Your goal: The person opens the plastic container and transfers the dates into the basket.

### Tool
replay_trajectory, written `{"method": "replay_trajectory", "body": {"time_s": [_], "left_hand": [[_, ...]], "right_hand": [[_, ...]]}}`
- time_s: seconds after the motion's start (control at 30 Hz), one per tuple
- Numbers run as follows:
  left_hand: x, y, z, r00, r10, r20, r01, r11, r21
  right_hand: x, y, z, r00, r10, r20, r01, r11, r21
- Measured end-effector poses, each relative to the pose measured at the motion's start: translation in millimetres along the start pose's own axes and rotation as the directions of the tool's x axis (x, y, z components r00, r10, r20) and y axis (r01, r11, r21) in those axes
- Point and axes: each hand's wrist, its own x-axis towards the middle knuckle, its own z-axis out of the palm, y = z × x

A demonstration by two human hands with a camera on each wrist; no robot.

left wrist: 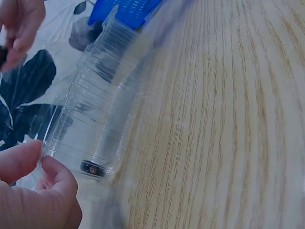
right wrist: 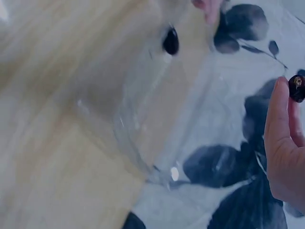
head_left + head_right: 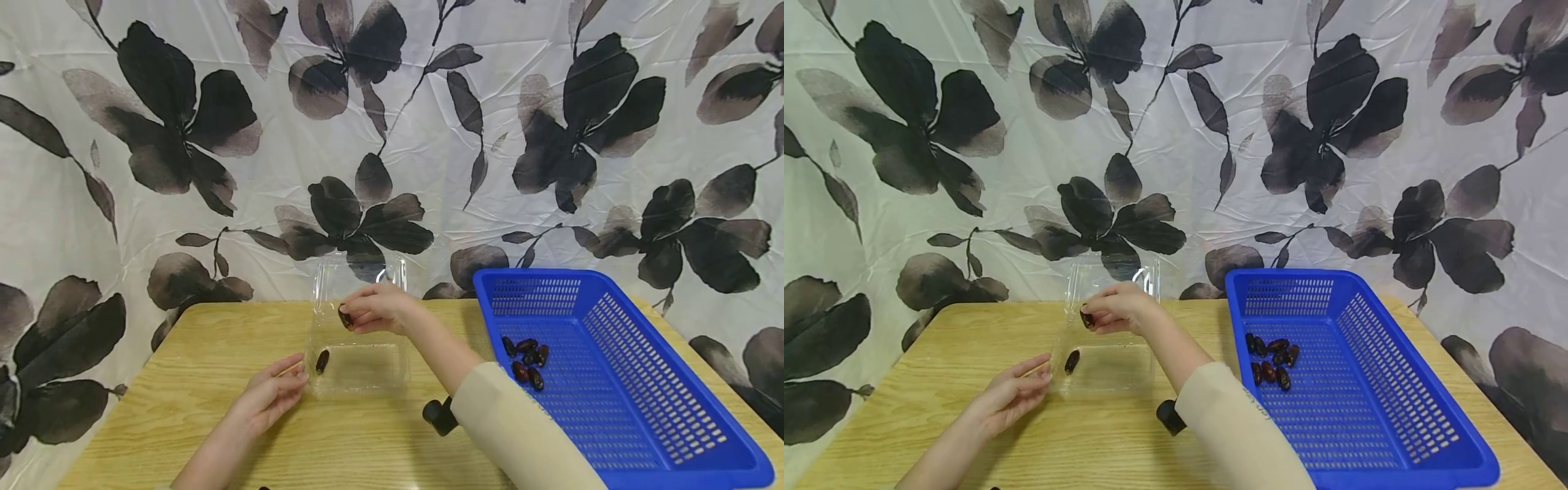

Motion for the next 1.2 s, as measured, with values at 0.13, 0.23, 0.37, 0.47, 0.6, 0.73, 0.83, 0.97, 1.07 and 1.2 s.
{"method": "replay_trajectory", "body": {"time_s": [0.13,0.23,0.37,0.47,0.6,0.73,0.83,0.97,1.07,1.2], "left_hand": [[-0.4,-0.1,-0.7,1.0,-0.001,-0.005,0.001,1.0,-0.009],[-1.0,-0.8,-0.8,1.0,-0.002,-0.014,0.002,1.0,0.002],[-1.7,-0.8,-0.8,1.0,-0.002,-0.02,0.003,1.0,0.021],[-1.6,-0.1,-1.1,1.0,-0.001,-0.016,0.001,1.0,0.021],[-2.0,-0.3,-1.7,1.0,0.001,-0.016,-0.001,1.0,0.027],[-2.5,-1.4,-2.0,1.0,-0.001,-0.023,0.002,1.0,0.03],[-2.8,-1.6,-1.6,1.0,-0.002,-0.02,0.002,1.0,0.025],[-3.0,-1.5,-0.6,1.0,0.002,-0.022,-0.002,1.0,0.022],[-3.1,-1.5,0.5,1.0,0.003,-0.024,-0.003,1.0,0.02],[-3.0,-1.0,1.6,1.0,0.005,-0.02,-0.005,1.0,0.007]], "right_hand": [[-10.3,-13,-15,1.0,-0.001,0.007,0.001,1.0,-0.008],[-19.1,-18,-26,1.0,-0.016,0.025,0.017,1.0,-0.012],[-30.3,-21,-39,0.998,-0.039,0.044,0.04,0.999,-0.016],[-37.5,-22,-49,0.997,-0.056,0.05,0.056,0.998,-0.005],[-45.3,-23,-61,0.996,-0.074,0.052,0.073,0.997,0.024],[-53.2,-22,-73,0.995,-0.093,0.041,0.092,0.995,0.029],[-59.6,-22,-83,0.994,-0.103,0.036,0.102,0.995,0.021],[-67.6,-20,-97,0.993,-0.108,0.038,0.107,0.994,0.013],[-73.9,-18,-107,0.993,-0.113,0.036,0.113,0.994,0.014],[-85.0,-15,-123,0.993,-0.113,0.025,0.112,0.993,0.022]]}}
